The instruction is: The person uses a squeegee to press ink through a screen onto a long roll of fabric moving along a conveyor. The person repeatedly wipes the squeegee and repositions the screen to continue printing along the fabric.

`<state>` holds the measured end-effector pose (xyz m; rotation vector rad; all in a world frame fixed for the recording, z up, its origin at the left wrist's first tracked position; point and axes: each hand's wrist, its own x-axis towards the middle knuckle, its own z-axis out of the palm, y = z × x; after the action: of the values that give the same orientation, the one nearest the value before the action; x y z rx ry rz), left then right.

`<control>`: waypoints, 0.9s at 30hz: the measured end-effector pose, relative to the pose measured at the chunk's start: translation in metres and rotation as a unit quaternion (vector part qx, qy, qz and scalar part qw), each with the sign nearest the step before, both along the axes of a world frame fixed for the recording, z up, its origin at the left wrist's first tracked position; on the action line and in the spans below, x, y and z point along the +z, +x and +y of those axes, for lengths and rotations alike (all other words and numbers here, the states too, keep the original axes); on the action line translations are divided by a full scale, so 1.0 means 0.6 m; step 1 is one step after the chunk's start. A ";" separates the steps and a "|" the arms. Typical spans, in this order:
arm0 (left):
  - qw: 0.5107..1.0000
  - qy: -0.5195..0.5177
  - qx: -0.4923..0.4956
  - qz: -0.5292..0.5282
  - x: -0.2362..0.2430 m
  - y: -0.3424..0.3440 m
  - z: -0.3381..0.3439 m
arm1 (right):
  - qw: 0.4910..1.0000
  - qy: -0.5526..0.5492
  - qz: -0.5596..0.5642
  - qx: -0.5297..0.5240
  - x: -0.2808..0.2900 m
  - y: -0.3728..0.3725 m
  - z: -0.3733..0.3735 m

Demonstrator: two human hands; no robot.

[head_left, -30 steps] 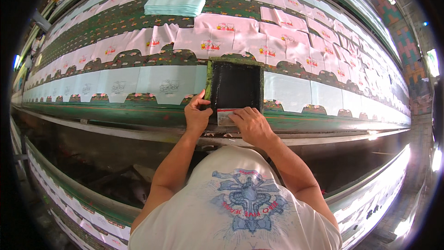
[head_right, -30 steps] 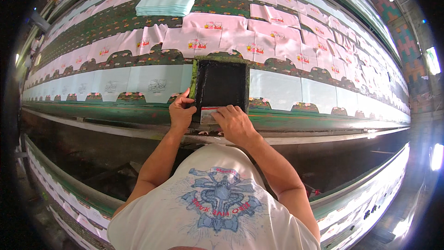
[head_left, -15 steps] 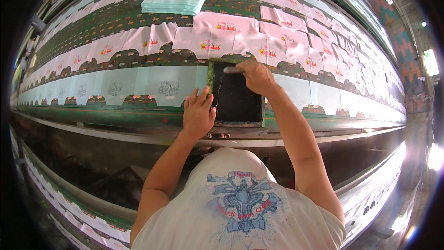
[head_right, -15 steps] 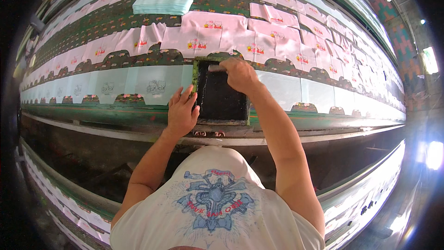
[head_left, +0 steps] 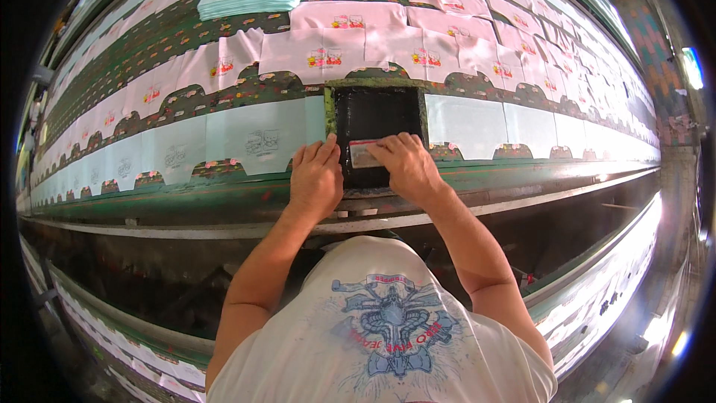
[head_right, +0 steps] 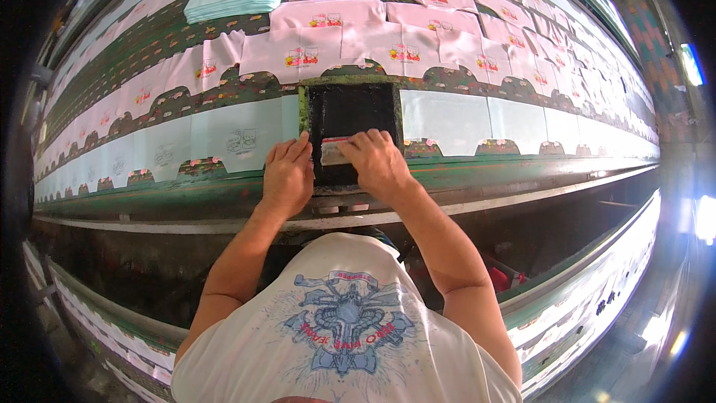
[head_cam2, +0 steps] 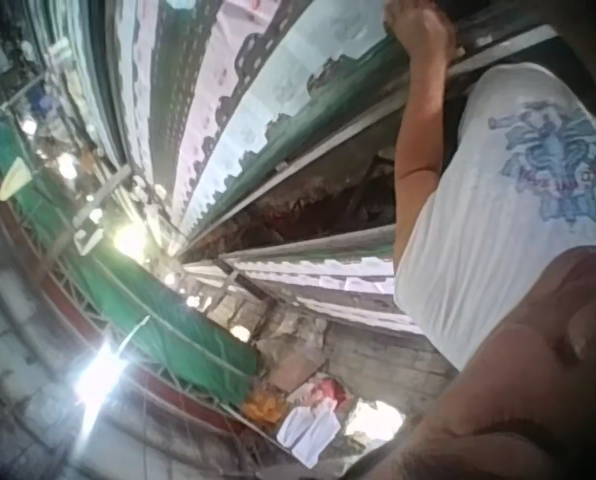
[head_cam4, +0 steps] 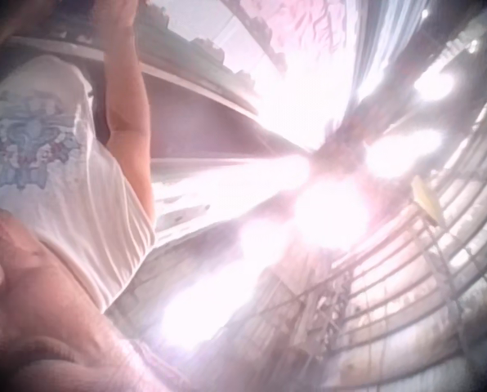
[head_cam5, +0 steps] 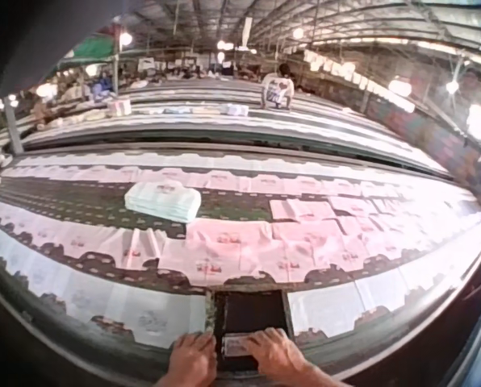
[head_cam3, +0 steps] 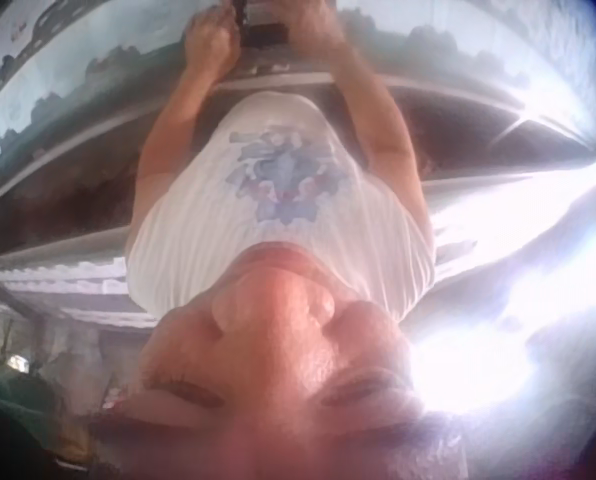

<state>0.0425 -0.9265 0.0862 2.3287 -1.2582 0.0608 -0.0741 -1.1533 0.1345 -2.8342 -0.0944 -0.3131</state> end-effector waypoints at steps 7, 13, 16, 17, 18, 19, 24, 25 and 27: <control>1.000 -0.020 0.011 -0.013 -0.010 -0.003 0.001 | 0.999 0.000 0.037 -0.008 0.003 -0.074 0.046; 0.969 -0.215 0.039 0.119 -0.071 -0.019 -0.006 | 0.995 0.071 0.059 -0.021 0.014 -0.105 0.068; 0.946 -0.247 0.107 0.178 -0.074 -0.035 -0.017 | 0.992 0.110 0.038 -0.042 0.009 -0.128 0.064; 0.945 -0.253 0.104 0.180 -0.082 -0.030 -0.019 | 0.992 0.115 0.015 -0.058 0.007 -0.135 0.061; 0.943 -0.257 0.103 0.184 -0.090 -0.028 -0.020 | 0.990 0.121 -0.007 -0.073 0.003 -0.144 0.058; 0.941 -0.261 0.102 0.187 -0.098 -0.029 -0.021 | 0.985 0.129 -0.018 -0.113 -0.003 -0.154 0.053; 0.931 -0.274 0.147 0.192 -0.109 -0.034 -0.030 | 0.931 0.277 -0.046 -0.233 -0.037 -0.202 0.026; 0.930 -0.274 0.149 0.196 -0.107 -0.031 -0.031 | 0.915 0.321 -0.045 -0.242 -0.041 -0.211 0.018; 0.928 -0.273 0.152 0.203 -0.097 -0.030 -0.033 | 0.905 0.355 -0.058 -0.226 -0.048 -0.223 0.006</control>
<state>0.0248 -0.9465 0.0279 1.8910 -0.5719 0.0246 -0.2082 -1.1495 0.1055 -2.0743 0.5499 -0.4919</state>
